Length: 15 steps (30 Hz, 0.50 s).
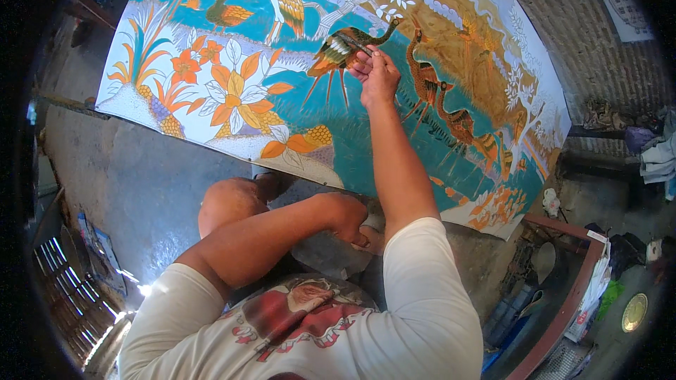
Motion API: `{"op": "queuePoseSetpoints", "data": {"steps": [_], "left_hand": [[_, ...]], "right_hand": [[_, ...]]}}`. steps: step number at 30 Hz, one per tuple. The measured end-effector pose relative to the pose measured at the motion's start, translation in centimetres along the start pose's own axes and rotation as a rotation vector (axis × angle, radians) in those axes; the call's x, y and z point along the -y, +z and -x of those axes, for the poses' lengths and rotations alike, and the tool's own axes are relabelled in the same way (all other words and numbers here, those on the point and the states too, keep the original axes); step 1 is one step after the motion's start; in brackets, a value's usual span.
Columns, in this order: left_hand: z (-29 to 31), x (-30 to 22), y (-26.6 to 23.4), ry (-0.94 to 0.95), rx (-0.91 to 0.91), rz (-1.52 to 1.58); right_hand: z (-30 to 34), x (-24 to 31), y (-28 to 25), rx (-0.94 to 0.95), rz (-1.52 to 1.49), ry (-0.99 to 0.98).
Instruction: The person is applying wax or paint to a large piece of batik fabric using a canting tool.
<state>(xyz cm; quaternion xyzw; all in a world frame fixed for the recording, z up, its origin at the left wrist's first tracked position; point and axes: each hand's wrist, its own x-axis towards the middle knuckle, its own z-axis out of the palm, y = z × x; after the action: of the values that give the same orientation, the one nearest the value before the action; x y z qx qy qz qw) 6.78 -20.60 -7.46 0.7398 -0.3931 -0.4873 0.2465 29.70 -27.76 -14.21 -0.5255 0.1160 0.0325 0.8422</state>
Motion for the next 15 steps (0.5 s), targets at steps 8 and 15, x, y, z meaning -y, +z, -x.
{"op": "queuePoseSetpoints", "data": {"steps": [8, 15], "left_hand": [[0.2, -0.1, -0.2, -0.009, -0.011, -0.003], [0.5, -0.3, -0.5, 0.005, -0.034, -0.017]], "right_hand": [[-0.6, -0.2, 0.0, -0.007, 0.015, 0.002], [-1.3, -0.2, -0.4, -0.015, 0.015, -0.014]]}}
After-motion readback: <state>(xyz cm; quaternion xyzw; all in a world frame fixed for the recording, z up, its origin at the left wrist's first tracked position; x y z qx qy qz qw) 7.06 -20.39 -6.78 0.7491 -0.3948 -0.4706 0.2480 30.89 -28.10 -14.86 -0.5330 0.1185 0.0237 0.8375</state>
